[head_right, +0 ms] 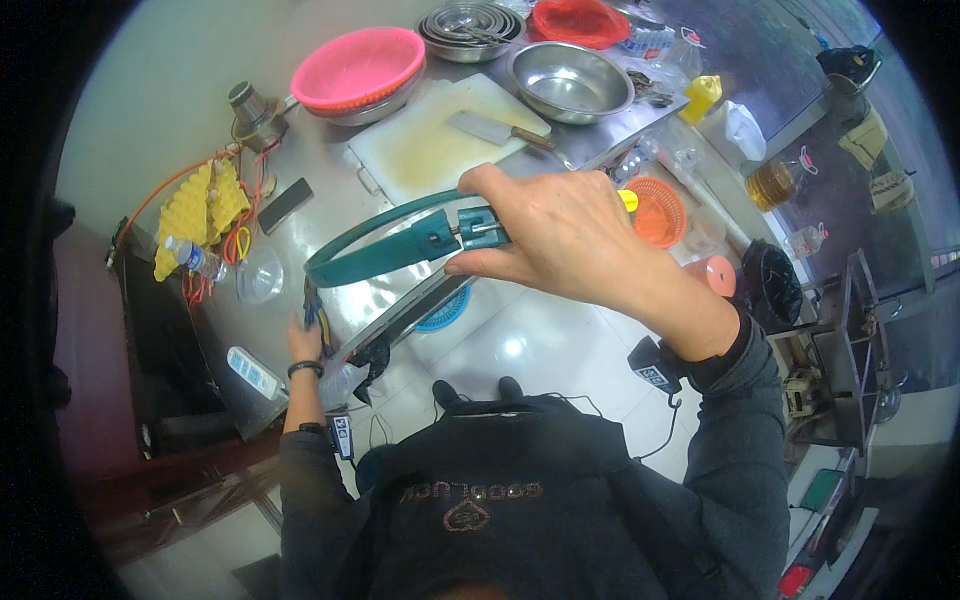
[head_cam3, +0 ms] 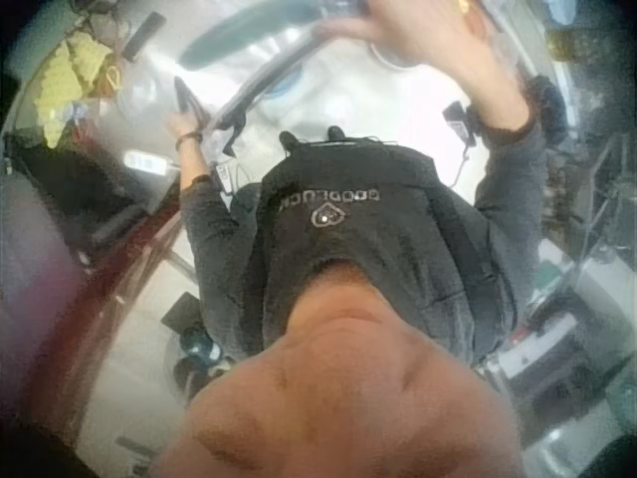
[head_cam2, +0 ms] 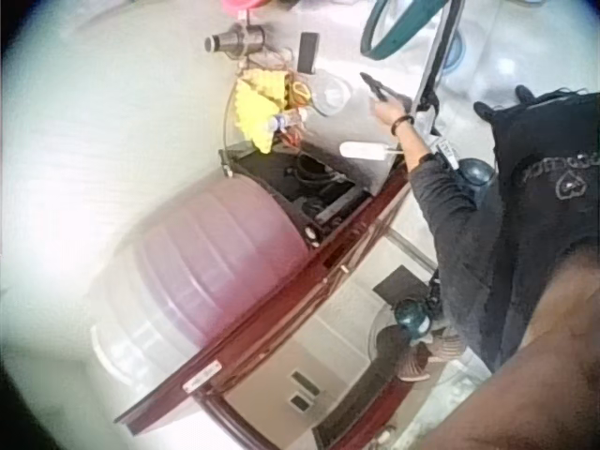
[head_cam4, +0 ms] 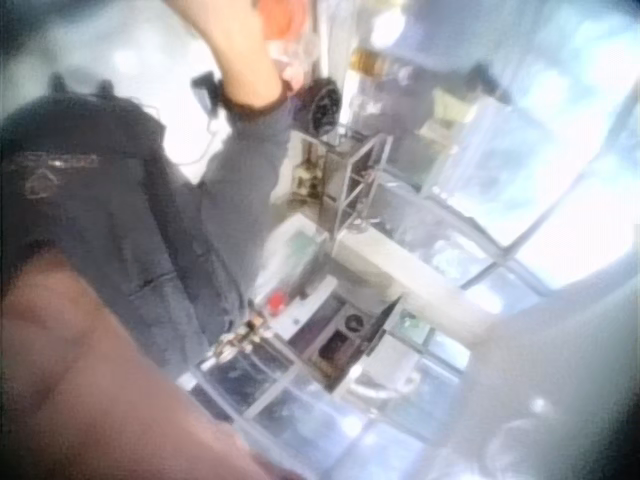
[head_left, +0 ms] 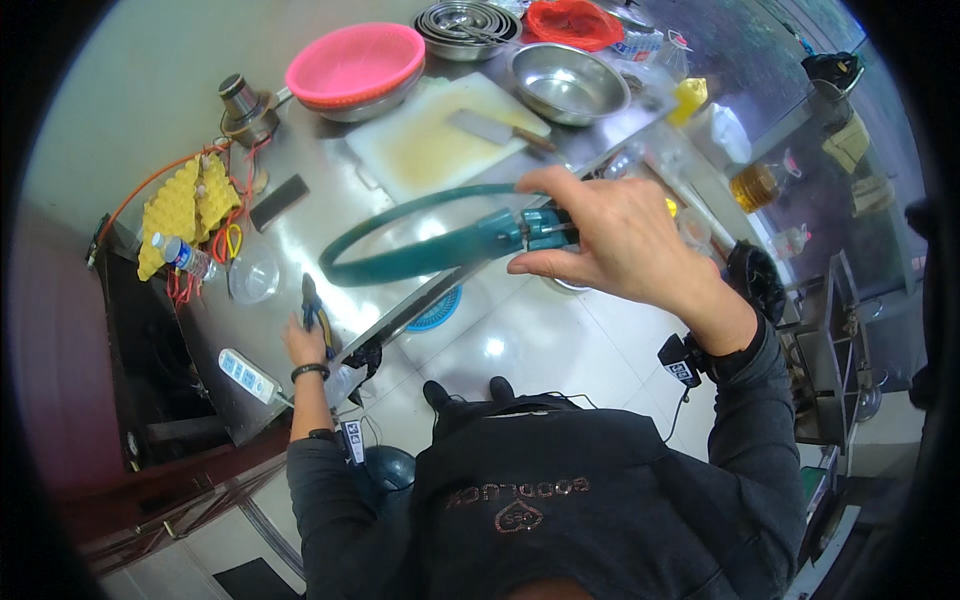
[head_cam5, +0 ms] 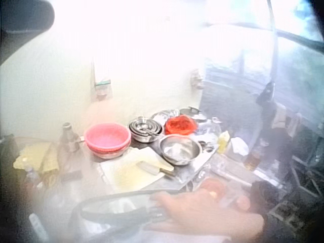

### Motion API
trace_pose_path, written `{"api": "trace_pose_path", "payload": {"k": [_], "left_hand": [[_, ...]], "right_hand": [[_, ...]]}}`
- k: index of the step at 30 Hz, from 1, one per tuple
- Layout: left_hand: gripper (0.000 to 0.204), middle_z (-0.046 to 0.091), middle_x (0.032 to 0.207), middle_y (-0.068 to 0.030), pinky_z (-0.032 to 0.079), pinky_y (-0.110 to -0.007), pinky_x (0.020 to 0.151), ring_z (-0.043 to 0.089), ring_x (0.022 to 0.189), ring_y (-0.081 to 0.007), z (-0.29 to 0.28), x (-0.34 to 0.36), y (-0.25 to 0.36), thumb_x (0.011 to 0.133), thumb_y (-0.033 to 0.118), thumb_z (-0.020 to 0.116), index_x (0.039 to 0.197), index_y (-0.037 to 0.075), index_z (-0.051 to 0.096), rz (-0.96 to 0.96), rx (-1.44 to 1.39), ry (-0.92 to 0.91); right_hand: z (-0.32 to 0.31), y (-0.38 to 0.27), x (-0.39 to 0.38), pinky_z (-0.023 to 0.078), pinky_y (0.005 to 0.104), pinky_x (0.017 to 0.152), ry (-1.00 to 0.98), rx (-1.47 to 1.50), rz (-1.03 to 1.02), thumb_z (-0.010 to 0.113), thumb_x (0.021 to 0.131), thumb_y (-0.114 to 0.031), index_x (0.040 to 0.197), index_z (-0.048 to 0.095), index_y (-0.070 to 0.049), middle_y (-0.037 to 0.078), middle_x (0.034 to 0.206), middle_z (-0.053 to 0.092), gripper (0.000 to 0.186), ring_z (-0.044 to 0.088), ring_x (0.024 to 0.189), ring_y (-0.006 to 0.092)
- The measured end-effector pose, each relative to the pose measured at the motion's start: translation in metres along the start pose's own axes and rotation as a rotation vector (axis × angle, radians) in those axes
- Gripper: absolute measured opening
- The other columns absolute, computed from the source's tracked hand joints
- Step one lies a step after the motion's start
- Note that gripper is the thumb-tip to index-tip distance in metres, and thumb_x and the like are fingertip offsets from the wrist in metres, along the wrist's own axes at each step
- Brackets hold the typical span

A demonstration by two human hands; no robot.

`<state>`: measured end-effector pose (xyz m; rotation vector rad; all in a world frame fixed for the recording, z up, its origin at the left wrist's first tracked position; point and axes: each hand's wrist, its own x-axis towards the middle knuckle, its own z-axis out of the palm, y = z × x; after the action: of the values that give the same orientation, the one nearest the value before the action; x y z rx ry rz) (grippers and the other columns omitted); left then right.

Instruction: The person uses a screwdriver and pliers to tighten and adjust a joint on a green metal fan stand. They work at a stainless steel table and later sit on the floor to continue the repair, manipulating the joint and tools throughout.

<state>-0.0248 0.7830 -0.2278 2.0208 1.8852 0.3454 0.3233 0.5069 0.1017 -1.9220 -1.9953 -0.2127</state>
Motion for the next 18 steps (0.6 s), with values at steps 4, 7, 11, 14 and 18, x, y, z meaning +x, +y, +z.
{"api": "trace_pose_path", "payload": {"k": [4,7,11,14,18], "left_hand": [[0.053,0.058,0.139,-0.02,0.042,-0.039,0.111,0.057,0.129,-0.0271,-0.105,-0.033,0.113,0.093,0.01,0.068,0.142,-0.001,0.052,0.608,-1.002,0.27],[0.071,0.061,0.135,-0.0154,0.045,-0.043,0.108,0.062,0.121,-0.0312,-0.159,-0.116,0.187,0.075,0.017,0.086,0.138,0.007,0.056,1.124,-0.465,0.015],[0.054,0.069,0.097,-0.0126,0.054,-0.036,0.081,0.068,0.085,-0.0267,-0.182,-0.157,0.238,0.071,0.007,0.086,0.121,0.003,0.066,1.157,-0.568,-0.037],[0.048,0.065,0.086,-0.0098,0.051,-0.033,0.065,0.065,0.073,-0.024,-0.184,-0.15,0.24,0.071,0.009,0.088,0.115,0.007,0.069,1.225,-0.76,-0.101],[0.046,0.063,0.084,-0.0083,0.048,-0.03,0.064,0.061,0.07,-0.0208,-0.19,-0.142,0.23,0.07,0.007,0.089,0.112,0.005,0.071,1.22,-0.762,-0.122]], "right_hand": [[0.009,-0.021,0.008,0.05,0.0397,0.054,-0.008,-0.026,-0.039,0.082,0.08,-0.043,0.121,0.053,-0.008,0.008,0.072,0.067,0.061,0.068,0.065,0.0324],[0.015,-0.039,0.013,0.05,0.039,0.058,-0.01,0.0,-0.029,0.086,0.074,-0.034,0.13,0.052,-0.01,0.007,0.077,0.067,0.069,0.069,0.074,0.029],[0.005,-0.051,0.012,0.051,0.0369,0.069,-0.018,0.05,-0.049,0.084,0.071,-0.015,0.139,0.05,-0.01,0.01,0.099,0.066,0.076,0.067,0.091,0.028],[-0.012,-0.042,0.005,0.052,0.0358,0.078,-0.019,0.38,-0.11,0.073,0.073,0.001,0.14,0.049,-0.008,0.013,0.117,0.059,0.072,0.063,0.099,0.0289],[-0.019,-0.034,-0.001,0.052,0.0357,0.08,0.035,0.389,-0.164,0.063,0.079,0.013,0.128,0.057,-0.005,0.015,0.125,0.056,0.053,0.064,0.101,0.0297]]}}
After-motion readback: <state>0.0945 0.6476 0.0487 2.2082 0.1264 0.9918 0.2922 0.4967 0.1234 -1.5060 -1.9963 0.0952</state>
